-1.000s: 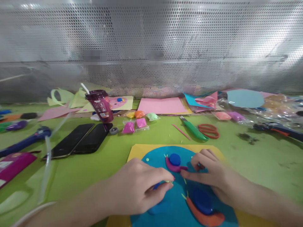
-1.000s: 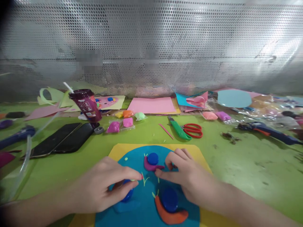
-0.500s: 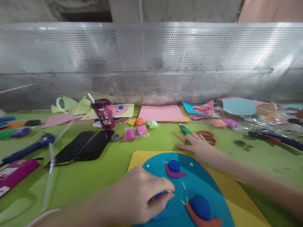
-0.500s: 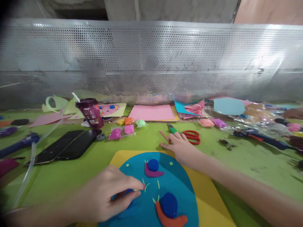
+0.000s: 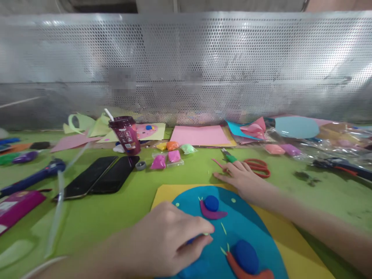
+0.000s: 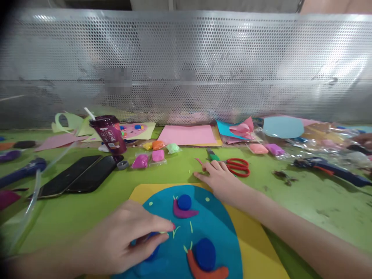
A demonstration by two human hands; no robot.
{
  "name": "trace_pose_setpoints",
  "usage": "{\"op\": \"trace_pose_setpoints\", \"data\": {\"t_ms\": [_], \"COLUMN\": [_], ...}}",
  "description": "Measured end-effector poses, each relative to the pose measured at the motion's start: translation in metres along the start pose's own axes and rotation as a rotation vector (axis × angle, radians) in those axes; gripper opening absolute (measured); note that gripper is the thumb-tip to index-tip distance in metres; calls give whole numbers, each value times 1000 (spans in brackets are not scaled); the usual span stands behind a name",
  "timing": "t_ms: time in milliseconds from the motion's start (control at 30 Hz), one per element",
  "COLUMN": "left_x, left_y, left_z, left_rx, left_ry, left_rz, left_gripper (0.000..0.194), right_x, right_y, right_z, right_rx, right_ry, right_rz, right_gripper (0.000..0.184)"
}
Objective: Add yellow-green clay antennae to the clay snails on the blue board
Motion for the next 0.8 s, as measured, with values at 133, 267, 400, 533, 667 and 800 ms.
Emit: {"op": "trace_pose_setpoints", "data": {"t_ms": [133,267,400,533,667,800], "left_x": [1,0,0,1,2,2], "left_y": [0,0,-1,-1,-1,-3], "left_z": [1,2,1,1,3,5], "left_rx": [0,-2,11,23,1,-7], "left_ry": [-6,-5,-19,-22,-20,-23], "left_rz": [-2,-18,-27,-21,-12,-6], "left_gripper": [17,17,16,16,16,16], "right_x": [6,18,21,17,19,19], "right_y": [0,2,-6,-11,-13,-14], "right_z": [-1,7,12,6,0,-1], "right_rx": [36,-34,-47,91,184,253], "right_ry": [17,-48,-60,-49,3,65], "right_rz": [20,62,107,60,66,61], "right_gripper": [62,44,23,16,13,11]}}
Point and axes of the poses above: each hand's wrist, its own y-axis away from the middle knuckle, its own x-axis out of the back of the hand, z = x × y, the point moved 5 cm from there along -y, towards the middle knuckle, and after that the axes turned 13 degrees about z, right-handed, at the moved point
